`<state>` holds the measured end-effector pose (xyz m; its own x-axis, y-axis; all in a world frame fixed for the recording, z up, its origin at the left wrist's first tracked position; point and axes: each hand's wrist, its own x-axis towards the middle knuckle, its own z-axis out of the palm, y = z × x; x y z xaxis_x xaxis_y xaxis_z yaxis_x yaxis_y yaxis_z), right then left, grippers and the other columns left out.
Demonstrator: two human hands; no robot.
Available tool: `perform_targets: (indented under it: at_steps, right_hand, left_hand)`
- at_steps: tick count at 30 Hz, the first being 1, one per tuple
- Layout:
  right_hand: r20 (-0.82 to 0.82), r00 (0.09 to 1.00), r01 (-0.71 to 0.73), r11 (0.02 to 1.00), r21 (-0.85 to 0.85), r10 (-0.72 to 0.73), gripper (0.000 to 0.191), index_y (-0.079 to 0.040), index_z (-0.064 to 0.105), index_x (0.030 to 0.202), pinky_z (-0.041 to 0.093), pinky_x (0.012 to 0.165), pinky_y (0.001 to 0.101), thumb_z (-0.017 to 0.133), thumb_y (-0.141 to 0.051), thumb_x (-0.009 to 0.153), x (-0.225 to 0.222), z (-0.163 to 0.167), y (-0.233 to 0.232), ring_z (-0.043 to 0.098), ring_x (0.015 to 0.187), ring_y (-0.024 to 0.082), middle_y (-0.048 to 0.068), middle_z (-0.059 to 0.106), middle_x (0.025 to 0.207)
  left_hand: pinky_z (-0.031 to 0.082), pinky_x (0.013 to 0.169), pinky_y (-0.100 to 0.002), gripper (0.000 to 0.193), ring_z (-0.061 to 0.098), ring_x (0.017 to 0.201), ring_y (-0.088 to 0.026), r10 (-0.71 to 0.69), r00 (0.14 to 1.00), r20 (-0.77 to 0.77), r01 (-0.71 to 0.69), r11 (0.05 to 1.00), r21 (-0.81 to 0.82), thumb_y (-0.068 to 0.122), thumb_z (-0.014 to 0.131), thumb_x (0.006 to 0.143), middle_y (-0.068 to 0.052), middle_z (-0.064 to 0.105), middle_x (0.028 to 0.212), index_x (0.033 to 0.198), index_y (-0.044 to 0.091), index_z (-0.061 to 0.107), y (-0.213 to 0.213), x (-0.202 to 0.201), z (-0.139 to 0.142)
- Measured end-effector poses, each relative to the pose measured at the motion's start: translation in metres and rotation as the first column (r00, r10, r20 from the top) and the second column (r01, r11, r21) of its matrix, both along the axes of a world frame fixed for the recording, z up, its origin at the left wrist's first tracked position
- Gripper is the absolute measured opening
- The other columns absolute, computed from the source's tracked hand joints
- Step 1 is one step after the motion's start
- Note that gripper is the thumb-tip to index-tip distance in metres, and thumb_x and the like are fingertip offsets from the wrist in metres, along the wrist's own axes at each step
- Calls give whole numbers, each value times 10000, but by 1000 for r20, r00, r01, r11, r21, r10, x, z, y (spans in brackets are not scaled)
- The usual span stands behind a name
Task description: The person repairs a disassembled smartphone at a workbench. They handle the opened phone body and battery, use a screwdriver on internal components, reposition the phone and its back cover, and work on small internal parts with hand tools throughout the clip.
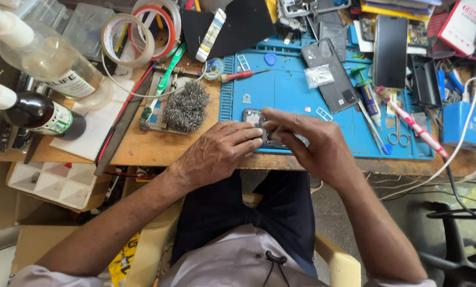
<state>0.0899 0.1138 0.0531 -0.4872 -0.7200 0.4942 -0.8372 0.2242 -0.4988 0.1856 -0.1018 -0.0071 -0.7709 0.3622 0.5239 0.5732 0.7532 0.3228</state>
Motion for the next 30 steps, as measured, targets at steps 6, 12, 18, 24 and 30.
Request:
perform_targets:
  at_steps: [6,12,18,24,30]
  right_hand:
    - [79,996,-33,999,-7,34,500,-88,660,1361,608,828,343,793,-35,882,-2,-1,-2,763,971,206,99,765,1078]
    - [122,989,-77,996,-48,83,493,-43,641,1326,613,822,351,755,35,854,-1,-5,-3,755,960,235,131,746,1074]
    - [156,987,-40,999,-18,43,549,-32,614,1372,613,846,351,781,29,852,-5,-4,-4,745,1017,234,147,739,1162]
    - [38,999,-19,997,-81,22,544,-54,595,1312,585,839,397,773,29,805,6,-3,-6,707,996,328,175,707,1160]
    - [-86,979,180,983,-33,-182,525,-149,622,1379,579,762,399,752,-18,888,24,-8,-5,707,880,307,108,699,987]
  left_hand:
    - [462,1100,-446,354,604,1299,-279,1,1000,-21,-1,1000,-9,81,675,878,-96,677,1331,1229,50,702,0,-3,0]
    - [465,1076,-451,333,606,1274,-293,-23,1000,-14,24,999,33,121,702,897,-110,671,1315,1220,38,698,-2,-5,6]
    - [462,1084,-446,337,606,1275,-292,-19,1000,-1,19,999,27,102,691,899,-106,663,1326,1232,43,696,0,-3,7]
    - [451,1094,-449,363,595,1294,-292,2,999,46,-1,1000,-12,72,682,870,-92,648,1337,1233,61,686,1,-3,4]
    - [402,1091,-498,409,519,1324,-371,7,994,108,-9,1000,20,108,681,859,-183,571,1407,1260,58,620,7,-10,10]
